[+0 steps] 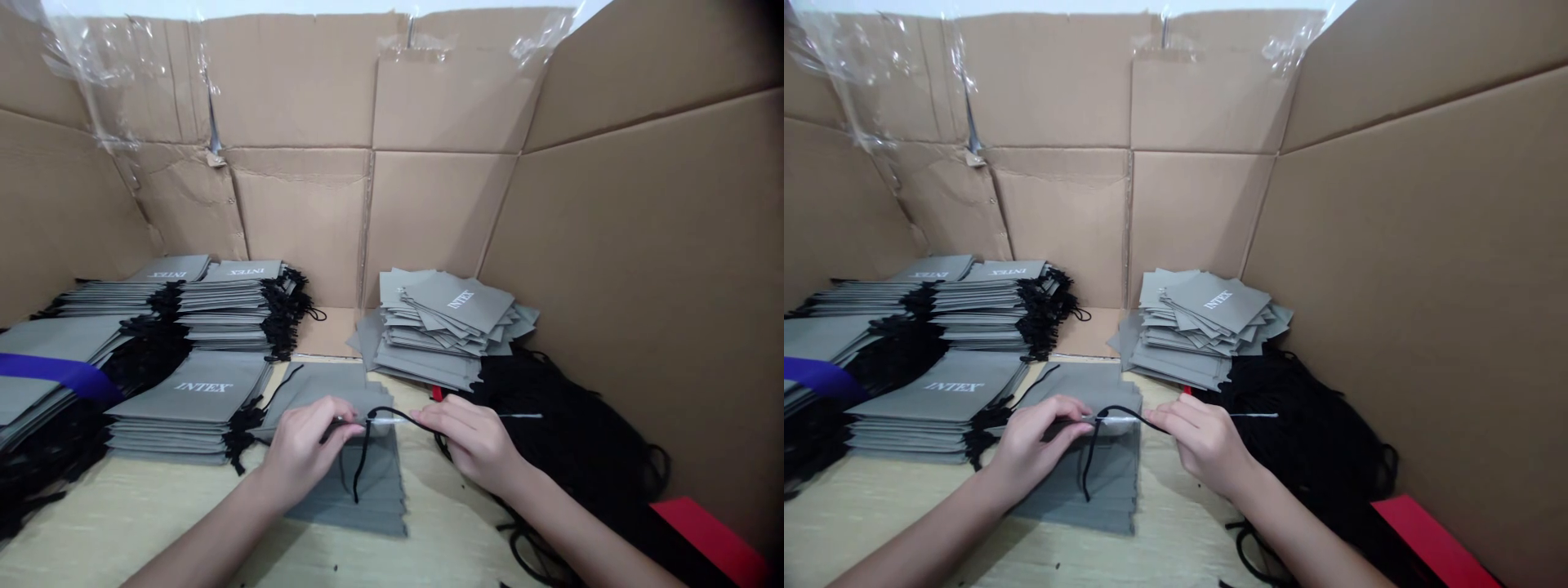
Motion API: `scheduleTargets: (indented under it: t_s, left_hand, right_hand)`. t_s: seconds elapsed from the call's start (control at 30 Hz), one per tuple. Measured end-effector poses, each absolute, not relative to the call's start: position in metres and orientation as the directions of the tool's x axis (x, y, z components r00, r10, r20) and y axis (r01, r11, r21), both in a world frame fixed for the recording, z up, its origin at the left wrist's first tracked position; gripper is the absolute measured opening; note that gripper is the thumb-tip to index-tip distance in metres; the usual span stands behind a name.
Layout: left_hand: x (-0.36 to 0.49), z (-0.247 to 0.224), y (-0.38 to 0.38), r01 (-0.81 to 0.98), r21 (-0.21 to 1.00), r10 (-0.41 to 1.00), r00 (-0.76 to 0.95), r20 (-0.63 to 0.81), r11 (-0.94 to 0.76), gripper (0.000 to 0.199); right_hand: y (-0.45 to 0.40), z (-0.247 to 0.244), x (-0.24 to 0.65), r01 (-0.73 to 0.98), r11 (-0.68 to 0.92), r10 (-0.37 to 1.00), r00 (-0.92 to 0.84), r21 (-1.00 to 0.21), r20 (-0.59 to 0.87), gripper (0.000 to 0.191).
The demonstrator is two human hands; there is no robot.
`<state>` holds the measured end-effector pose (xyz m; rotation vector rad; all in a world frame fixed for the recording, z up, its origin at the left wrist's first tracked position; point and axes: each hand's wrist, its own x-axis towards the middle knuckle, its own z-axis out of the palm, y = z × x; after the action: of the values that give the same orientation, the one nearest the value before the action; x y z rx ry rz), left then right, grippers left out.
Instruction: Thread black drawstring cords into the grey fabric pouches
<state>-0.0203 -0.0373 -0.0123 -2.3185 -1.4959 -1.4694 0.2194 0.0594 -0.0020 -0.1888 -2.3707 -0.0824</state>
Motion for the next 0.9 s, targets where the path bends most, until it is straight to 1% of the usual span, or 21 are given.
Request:
scheduleTargets:
  t_s: [0.1, 0.3, 0.43, 0.53, 0.6, 0.77, 0.9]
  left_hand:
    - [-0.02, -0.014, -0.037, 0.728, 0.441, 0.679, 0.045, 0.733, -0.525, 0.008]
    - [-0.026, -0.018, -0.038, 0.829, 0.339, 0.653, 0.041, 0.757, -0.445, 0.01]
    - [-0.027, -0.014, -0.036, 0.877, 0.252, 0.646, 0.083, 0.759, -0.409, 0.009]
    - [-0.026, -0.012, -0.034, 0.887, 0.188, 0.602, 0.12, 0.79, -0.423, 0.005]
    - [-0.025, -0.013, -0.034, 0.885, 0.162, 0.575, 0.137, 0.807, -0.437, 0.006]
    - [-0.026, -0.014, -0.036, 0.882, 0.166, 0.574, 0.135, 0.808, -0.442, 0.004]
    - [-0.027, -0.013, -0.036, 0.891, 0.155, 0.56, 0.126, 0.819, -0.426, 0.007]
  right_hand:
    - [0.057, -0.004, 0.216, 0.162, 0.985, 0.158, -0.696, -0.06, 0.7, 0.04]
    - [0.046, -0.001, 0.207, 0.15, 0.978, 0.206, -0.648, -0.142, 0.733, 0.037]
    - [0.041, 0.001, 0.204, 0.182, 0.963, 0.271, -0.631, -0.2, 0.727, 0.035]
    - [0.04, 0.0, 0.203, 0.21, 0.943, 0.331, -0.626, -0.257, 0.706, 0.033]
    - [0.04, -0.002, 0.203, 0.221, 0.927, 0.372, -0.628, -0.302, 0.683, 0.032]
    - [0.037, -0.007, 0.203, 0.209, 0.879, 0.453, -0.647, -0.428, 0.613, 0.031]
    - [0.035, -0.008, 0.202, 0.211, 0.848, 0.497, -0.635, -0.486, 0.591, 0.031]
